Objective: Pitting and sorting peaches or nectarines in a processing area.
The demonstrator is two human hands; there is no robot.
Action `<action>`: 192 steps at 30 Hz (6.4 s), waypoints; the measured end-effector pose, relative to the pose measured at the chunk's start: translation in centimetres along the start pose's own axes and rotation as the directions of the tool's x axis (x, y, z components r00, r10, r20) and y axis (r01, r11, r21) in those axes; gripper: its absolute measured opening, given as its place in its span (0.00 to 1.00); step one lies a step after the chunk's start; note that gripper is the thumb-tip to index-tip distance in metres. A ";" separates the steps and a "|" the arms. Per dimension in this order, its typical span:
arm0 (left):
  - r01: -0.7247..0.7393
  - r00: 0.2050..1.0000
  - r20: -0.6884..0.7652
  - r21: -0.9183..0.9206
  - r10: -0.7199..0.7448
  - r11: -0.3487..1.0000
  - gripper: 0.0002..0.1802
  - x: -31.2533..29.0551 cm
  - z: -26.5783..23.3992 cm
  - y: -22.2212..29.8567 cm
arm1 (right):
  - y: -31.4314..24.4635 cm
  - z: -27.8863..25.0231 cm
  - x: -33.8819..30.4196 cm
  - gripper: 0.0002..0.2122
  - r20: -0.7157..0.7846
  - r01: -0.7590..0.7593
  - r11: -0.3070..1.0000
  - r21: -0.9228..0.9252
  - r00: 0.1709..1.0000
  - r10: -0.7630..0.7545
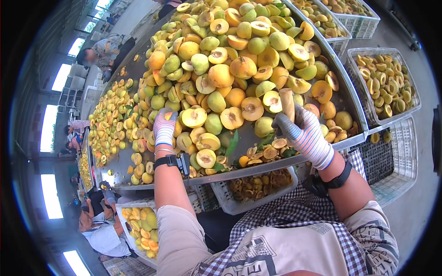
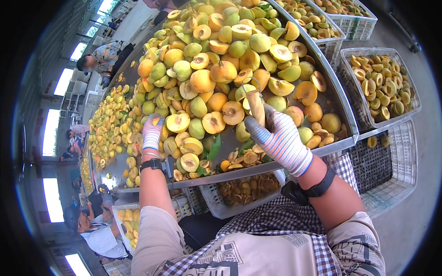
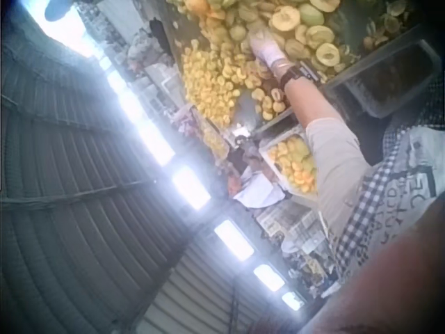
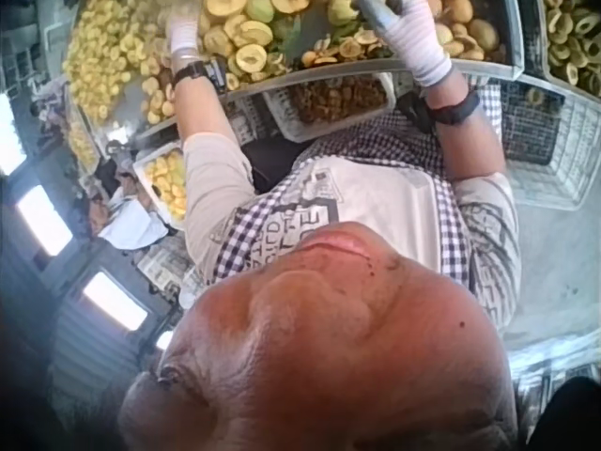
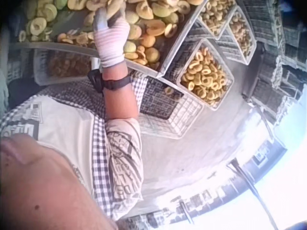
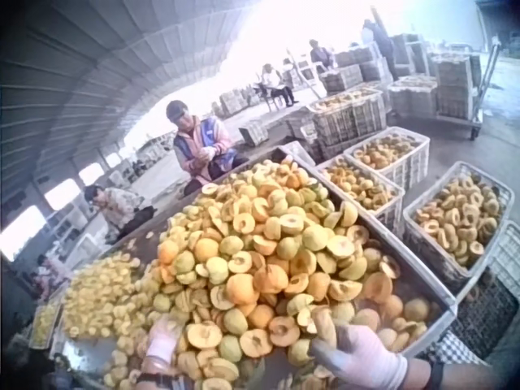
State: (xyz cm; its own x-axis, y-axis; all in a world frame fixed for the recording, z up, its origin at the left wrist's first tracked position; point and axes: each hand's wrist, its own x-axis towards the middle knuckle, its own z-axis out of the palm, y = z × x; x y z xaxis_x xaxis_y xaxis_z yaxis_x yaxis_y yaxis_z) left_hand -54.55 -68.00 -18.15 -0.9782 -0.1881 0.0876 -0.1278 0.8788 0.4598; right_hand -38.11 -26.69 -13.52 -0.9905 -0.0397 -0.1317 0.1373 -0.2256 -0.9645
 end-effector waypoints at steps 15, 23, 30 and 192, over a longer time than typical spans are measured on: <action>0.057 0.917 0.305 -0.739 0.257 0.672 0.29 -7.9 1.0 14.7 | -0.4 -1.6 0.3 0.15 -0.045 0.102 0.967 -0.233 0.992 -0.116; -0.469 0.851 -0.192 0.143 0.490 0.871 0.35 0.1 2.5 18.8 | 0.3 -1.8 0.6 0.16 -0.039 0.111 0.986 -0.125 0.992 -0.116; -0.158 0.984 -0.017 0.339 0.175 0.927 0.48 11.0 0.8 23.5 | 0.9 -1.6 1.2 0.17 -0.101 0.217 0.952 -0.216 0.965 -0.243; -0.055 0.998 -0.051 -0.991 -0.039 -0.120 0.27 -33.2 6.4 6.1 | 7.1 17.1 -14.0 0.16 0.175 0.127 0.226 -0.966 0.964 0.203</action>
State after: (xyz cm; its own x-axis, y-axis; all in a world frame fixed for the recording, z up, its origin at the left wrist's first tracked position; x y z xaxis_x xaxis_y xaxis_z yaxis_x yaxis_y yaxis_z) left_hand -23.90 -53.54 -23.92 -0.9630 -0.2440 0.1146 0.2313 -0.5299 0.8159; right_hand -23.15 -44.40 -14.65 -0.9250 -0.2539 -0.2828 -0.1032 0.8839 -0.4561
